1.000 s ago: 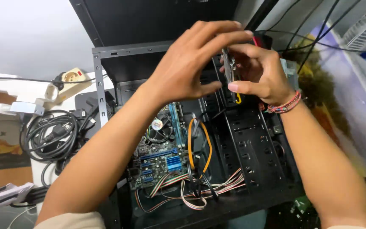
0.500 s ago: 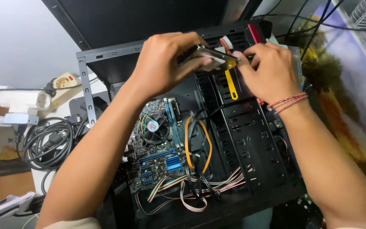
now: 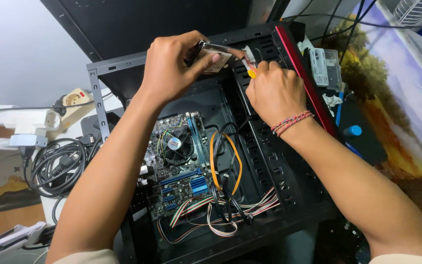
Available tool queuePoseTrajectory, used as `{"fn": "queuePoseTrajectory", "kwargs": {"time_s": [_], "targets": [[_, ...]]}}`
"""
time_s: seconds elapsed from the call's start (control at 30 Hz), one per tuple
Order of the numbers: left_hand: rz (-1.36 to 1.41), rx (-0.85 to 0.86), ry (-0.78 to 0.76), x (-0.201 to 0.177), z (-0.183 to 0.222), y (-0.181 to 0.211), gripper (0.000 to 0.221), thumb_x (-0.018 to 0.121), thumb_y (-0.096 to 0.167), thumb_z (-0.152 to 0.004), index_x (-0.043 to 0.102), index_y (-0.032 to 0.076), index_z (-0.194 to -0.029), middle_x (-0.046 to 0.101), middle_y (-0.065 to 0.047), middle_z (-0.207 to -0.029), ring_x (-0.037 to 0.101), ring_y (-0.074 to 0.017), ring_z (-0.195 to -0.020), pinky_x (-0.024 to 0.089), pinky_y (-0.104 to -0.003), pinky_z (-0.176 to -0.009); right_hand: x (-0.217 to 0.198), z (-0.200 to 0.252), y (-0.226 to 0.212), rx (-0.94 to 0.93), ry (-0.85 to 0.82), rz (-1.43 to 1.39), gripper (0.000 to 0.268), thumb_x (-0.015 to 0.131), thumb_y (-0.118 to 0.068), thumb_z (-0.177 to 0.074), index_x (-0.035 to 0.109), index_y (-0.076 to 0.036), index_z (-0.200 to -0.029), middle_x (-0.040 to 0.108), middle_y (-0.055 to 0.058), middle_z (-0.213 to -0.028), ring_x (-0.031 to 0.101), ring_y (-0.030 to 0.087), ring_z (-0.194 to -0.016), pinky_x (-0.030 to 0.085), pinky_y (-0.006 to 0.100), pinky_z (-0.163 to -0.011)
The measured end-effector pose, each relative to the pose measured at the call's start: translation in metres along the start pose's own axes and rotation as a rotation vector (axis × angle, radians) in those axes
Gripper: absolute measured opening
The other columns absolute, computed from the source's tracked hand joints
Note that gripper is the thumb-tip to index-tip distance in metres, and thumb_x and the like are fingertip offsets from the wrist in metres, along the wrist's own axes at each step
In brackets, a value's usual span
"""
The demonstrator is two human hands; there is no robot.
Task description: Cleaning and reconnecting internal components of a desktop computer case.
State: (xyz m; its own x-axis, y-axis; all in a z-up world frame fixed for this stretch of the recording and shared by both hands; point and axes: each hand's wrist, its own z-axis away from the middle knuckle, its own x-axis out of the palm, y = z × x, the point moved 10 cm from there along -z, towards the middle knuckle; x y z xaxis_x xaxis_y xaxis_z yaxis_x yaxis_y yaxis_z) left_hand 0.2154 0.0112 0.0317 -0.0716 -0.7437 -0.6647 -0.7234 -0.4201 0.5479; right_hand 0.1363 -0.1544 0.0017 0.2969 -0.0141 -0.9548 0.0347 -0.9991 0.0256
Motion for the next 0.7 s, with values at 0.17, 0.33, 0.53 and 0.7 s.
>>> {"fn": "queuePoseTrajectory", "kwargs": {"time_s": [0.17, 0.33, 0.53, 0.7], "targets": [[-0.002, -0.006, 0.006, -0.003, -0.001, 0.001, 0.033, 0.084, 0.037, -0.094, 0.074, 0.006, -0.101, 0.069, -0.011, -0.073, 0.066, -0.0244, -0.060, 0.051, -0.036, -0.057, 0.008, -0.002, 0.005, -0.003, -0.003, 0.039, 0.021, 0.067, -0.018, -0.093, 0.069, 0.002, -0.087, 0.072, 0.022, -0.085, 0.072, 0.041, -0.072, 0.059, 0.048, -0.060], [-0.018, 0.041, 0.023, -0.003, 0.001, 0.000, 0.032, 0.084, 0.035, -0.096, 0.074, 0.005, -0.101, 0.072, -0.011, -0.078, 0.070, -0.0228, -0.066, 0.053, -0.034, -0.061, 0.008, -0.003, 0.023, 0.024, -0.057, 0.028, 0.019, 0.067, -0.017, -0.092, 0.069, 0.002, -0.088, 0.072, 0.023, -0.081, 0.073, 0.041, -0.073, 0.060, 0.048, -0.062], [0.041, 0.005, 0.003, -0.007, -0.001, -0.003, 0.030, 0.084, 0.031, -0.096, 0.074, 0.003, -0.100, 0.073, -0.012, -0.079, 0.071, -0.0199, -0.066, 0.054, -0.033, -0.061, -0.023, 0.002, 0.036, 0.059, -0.323, -0.432, 0.022, 0.071, -0.022, -0.087, 0.073, -0.001, -0.087, 0.074, 0.018, -0.072, 0.074, 0.034, -0.064, 0.059, 0.042, -0.064], [0.122, 0.055, -0.033, 0.000, 0.002, -0.003, 0.027, 0.084, 0.026, -0.099, 0.073, 0.001, -0.103, 0.076, -0.011, -0.086, 0.076, -0.0175, -0.076, 0.058, -0.029, -0.069, -0.001, 0.044, 0.000, -0.161, -0.887, -0.388, 0.029, 0.076, -0.026, -0.082, 0.073, -0.002, -0.067, 0.074, 0.012, -0.059, 0.074, 0.023, -0.055, 0.058, 0.037, -0.058]]}}
